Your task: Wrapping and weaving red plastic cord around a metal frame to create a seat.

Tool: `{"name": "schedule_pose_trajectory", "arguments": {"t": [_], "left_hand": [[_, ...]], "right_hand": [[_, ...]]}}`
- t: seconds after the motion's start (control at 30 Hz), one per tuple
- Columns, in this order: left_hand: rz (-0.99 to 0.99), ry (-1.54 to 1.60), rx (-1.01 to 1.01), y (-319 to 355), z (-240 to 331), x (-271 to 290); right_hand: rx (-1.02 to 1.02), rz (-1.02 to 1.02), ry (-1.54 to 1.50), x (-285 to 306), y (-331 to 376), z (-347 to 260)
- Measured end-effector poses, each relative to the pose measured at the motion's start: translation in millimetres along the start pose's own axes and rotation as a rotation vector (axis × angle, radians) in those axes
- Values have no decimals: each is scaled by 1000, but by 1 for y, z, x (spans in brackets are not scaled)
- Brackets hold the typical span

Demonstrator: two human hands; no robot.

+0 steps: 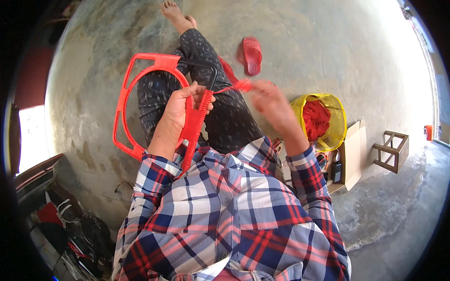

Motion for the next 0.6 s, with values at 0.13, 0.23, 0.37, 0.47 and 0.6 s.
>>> {"name": "schedule_pose_trajectory", "arguments": {"t": [0.13, 0.23, 0.37, 0.47, 0.6], "left_hand": [[-67, 29, -21, 0, 3, -8], [-69, 28, -5, 0, -1, -13], [-41, -11, 4, -4, -9, -10], [-52, 36, -2, -5, -9, -12], [-51, 22, -1, -8, -9, -12]], "right_hand": [[163, -215, 834, -55, -24, 6], [50, 20, 467, -34, -57, 16], [309, -53, -150, -45, -75, -13], [246, -149, -249, -52, -80, -19], [197, 9, 230, -33, -87, -14]]}}
Point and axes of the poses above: each hand's wrist, its own y-axis away from the middle knuckle, its own x-axis out of the back of the hand, z = x × y, the point moved 8 cm from there along -y, towards the middle knuckle, and after that the axes turned 13 degrees about -z, right-handed, at the moved point
